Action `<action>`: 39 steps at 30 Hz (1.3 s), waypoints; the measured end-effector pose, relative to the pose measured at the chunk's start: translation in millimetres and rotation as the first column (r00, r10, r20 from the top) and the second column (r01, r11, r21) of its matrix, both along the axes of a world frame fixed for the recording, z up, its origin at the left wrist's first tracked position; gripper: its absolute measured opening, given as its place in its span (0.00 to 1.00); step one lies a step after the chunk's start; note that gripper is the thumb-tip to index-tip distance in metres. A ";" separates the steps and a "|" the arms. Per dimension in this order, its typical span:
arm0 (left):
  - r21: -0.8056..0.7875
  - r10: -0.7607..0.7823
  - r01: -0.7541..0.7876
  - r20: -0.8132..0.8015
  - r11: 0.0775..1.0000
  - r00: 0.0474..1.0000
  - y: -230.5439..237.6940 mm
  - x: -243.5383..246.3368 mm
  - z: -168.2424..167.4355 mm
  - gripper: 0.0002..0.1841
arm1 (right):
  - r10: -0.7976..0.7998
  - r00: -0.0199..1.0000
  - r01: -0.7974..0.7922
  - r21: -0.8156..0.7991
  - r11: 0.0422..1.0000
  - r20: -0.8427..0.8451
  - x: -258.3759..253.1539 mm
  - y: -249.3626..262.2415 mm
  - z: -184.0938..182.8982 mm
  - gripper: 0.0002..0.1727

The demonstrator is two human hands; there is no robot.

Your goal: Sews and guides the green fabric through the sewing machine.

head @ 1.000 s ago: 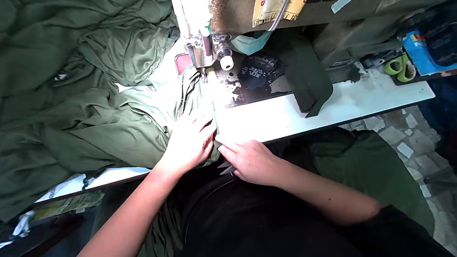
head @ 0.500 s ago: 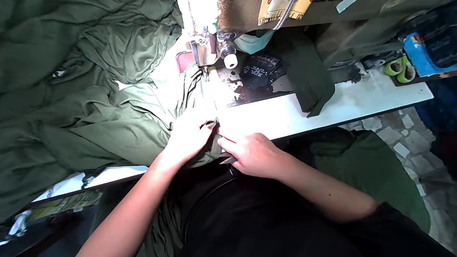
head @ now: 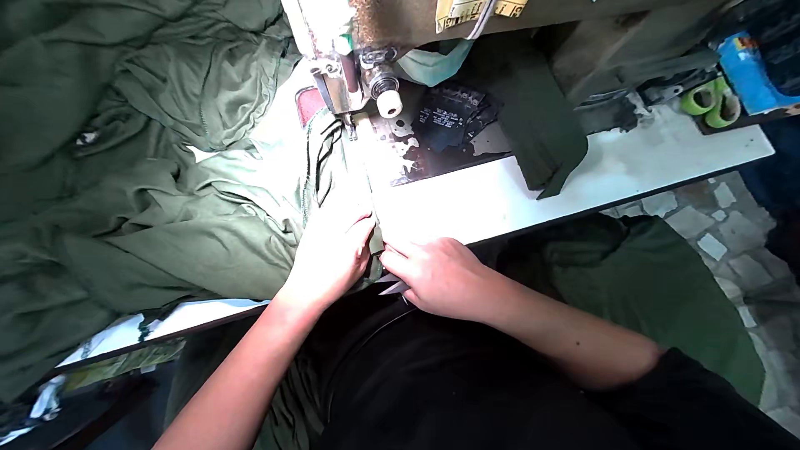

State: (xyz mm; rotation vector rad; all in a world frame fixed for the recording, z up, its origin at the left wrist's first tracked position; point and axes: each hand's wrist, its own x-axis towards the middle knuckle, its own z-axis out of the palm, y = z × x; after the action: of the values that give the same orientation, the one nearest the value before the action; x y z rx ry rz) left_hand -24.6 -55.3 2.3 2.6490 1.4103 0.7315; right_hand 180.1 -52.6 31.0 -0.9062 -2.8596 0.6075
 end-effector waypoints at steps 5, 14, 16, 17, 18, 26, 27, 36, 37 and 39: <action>-0.006 -0.018 0.018 -0.028 1.000 0.999 3.1 -0.8 2.8 0.12 | -0.157 0.966 0.137 -0.106 0.985 -0.205 10.2 20.6 0.3 0.09; -0.184 0.119 -0.081 0.207 0.980 0.971 14.0 -4.7 6.7 0.11 | -0.100 0.977 0.136 0.190 0.972 -0.189 10.8 65.6 -22.3 0.12; -0.225 0.171 -0.116 0.243 0.967 0.955 17.2 -4.0 10.4 0.12 | -0.066 0.970 0.122 0.237 0.964 -0.232 8.5 68.9 -28.3 0.11; -0.236 0.187 -0.127 0.253 0.963 0.949 19.2 -3.2 11.2 0.12 | -0.051 0.965 0.117 0.247 0.962 -0.259 6.4 70.7 -29.9 0.11; -0.246 0.194 -0.130 0.253 0.960 0.948 20.8 -2.8 12.1 0.12 | -0.038 0.959 0.111 0.246 0.963 -0.281 4.5 72.4 -30.6 0.10; -0.248 0.183 -0.121 0.245 0.961 0.952 27.3 -1.0 16.1 0.15 | 0.010 0.939 0.056 0.182 0.982 -0.343 -9.0 76.2 -22.2 0.13; -0.245 0.179 -0.118 0.241 0.962 0.954 27.7 -1.0 16.5 0.14 | 0.002 0.941 0.058 0.168 0.984 -0.340 -10.9 75.9 -21.3 0.13; -0.227 0.175 -0.122 0.232 0.966 0.957 28.9 -0.6 14.6 0.14 | -0.015 0.925 0.093 0.189 0.977 -0.380 -19.0 73.6 -24.4 0.12; -0.254 0.197 -0.136 0.234 0.958 0.952 27.5 -0.1 15.7 0.14 | -0.028 0.922 0.108 0.187 0.976 -0.387 -15.0 73.4 -27.1 0.13; -0.269 0.222 -0.155 0.242 0.951 0.944 26.8 -0.6 15.9 0.15 | -0.099 0.909 0.176 0.159 0.972 -0.404 -4.3 75.2 -32.0 0.14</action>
State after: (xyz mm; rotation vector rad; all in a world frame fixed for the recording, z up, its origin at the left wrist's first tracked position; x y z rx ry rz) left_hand -25.1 -28.5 18.2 2.1553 1.5755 0.8346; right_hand 175.9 22.6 -0.9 -0.8353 -2.4202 0.4303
